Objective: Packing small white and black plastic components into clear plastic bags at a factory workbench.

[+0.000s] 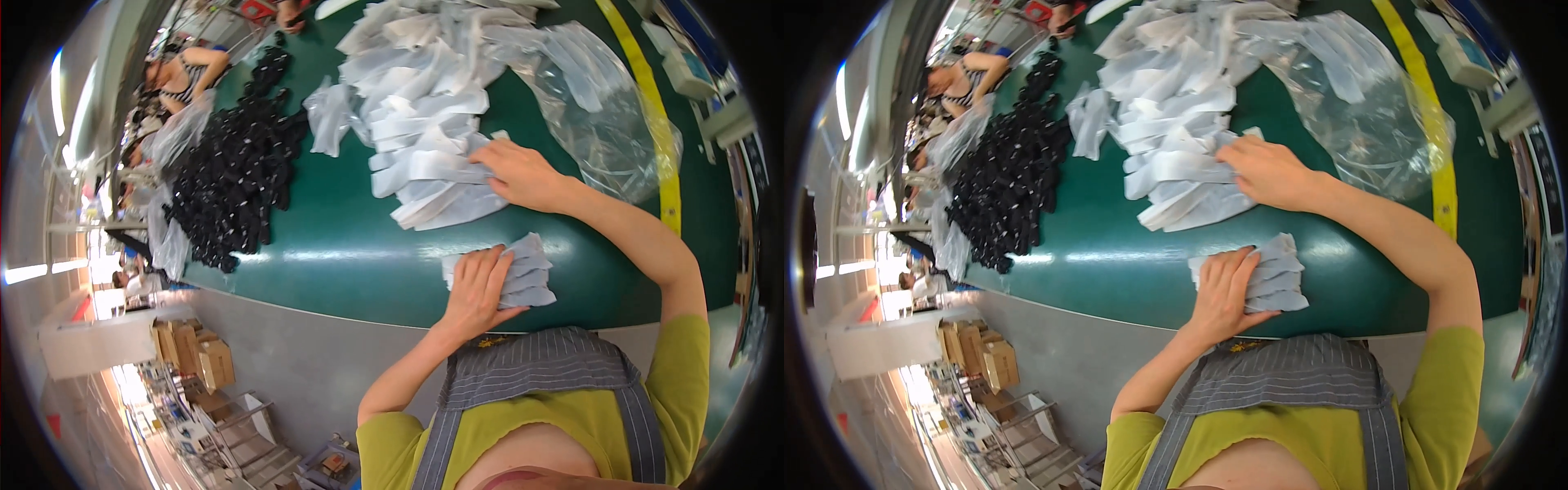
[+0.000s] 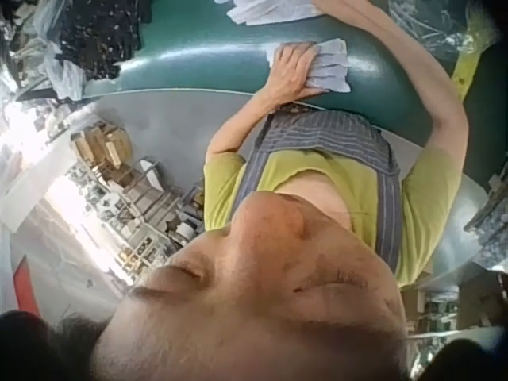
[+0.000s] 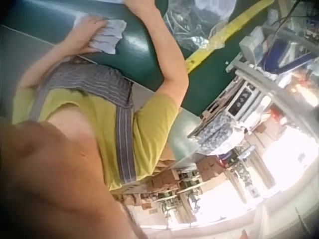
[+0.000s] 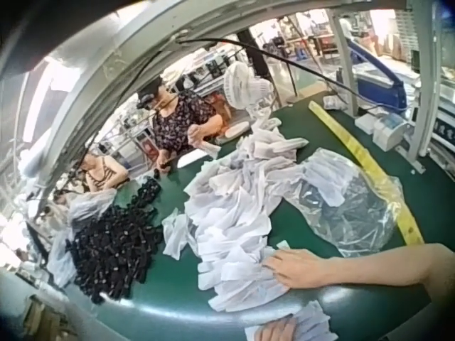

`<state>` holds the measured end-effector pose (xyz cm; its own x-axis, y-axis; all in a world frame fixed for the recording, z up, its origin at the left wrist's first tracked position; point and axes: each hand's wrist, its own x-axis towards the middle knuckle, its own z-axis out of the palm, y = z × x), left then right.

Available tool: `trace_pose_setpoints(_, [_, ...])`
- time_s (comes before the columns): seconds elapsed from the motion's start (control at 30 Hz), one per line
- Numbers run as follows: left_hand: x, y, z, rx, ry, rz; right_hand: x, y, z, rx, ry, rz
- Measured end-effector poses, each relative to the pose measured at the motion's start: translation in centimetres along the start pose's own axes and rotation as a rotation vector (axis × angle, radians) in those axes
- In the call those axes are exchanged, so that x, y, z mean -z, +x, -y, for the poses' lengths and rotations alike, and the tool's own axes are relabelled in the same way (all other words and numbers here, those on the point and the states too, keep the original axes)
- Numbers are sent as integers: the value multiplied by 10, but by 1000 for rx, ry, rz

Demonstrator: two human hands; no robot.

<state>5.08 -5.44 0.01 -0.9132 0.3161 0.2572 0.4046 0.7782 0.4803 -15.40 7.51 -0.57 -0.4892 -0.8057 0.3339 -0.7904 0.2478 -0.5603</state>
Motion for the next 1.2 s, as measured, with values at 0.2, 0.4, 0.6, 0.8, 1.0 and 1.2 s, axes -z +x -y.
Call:
trace_pose_setpoints(0.2, [-7, -2, 0, 27, 39, -1, 35, -32, 34, -44, 39, -203])
trace_pose_setpoints(0.4, [1, 1, -9, 24, 171, -5, 20, -60, 37, -50, 75, 257])
trace_pose_setpoints(0.6, [1, 10, 1, 37, 113, 62, 8, -70, 42, -138, 261, 225])
trace_pose_setpoints(0.8, [-15, 14, 7, 161, 121, -114, 20, -86, 78, -19, -137, -157])
trace_pose_setpoints(1.0, [-36, 35, -11, 368, 357, -209, 16, -132, 99, -456, 276, 105])
trace_pose_setpoints(1.2, [-3, 15, -54, 403, -204, 80, 26, -124, 81, -596, 92, 53])
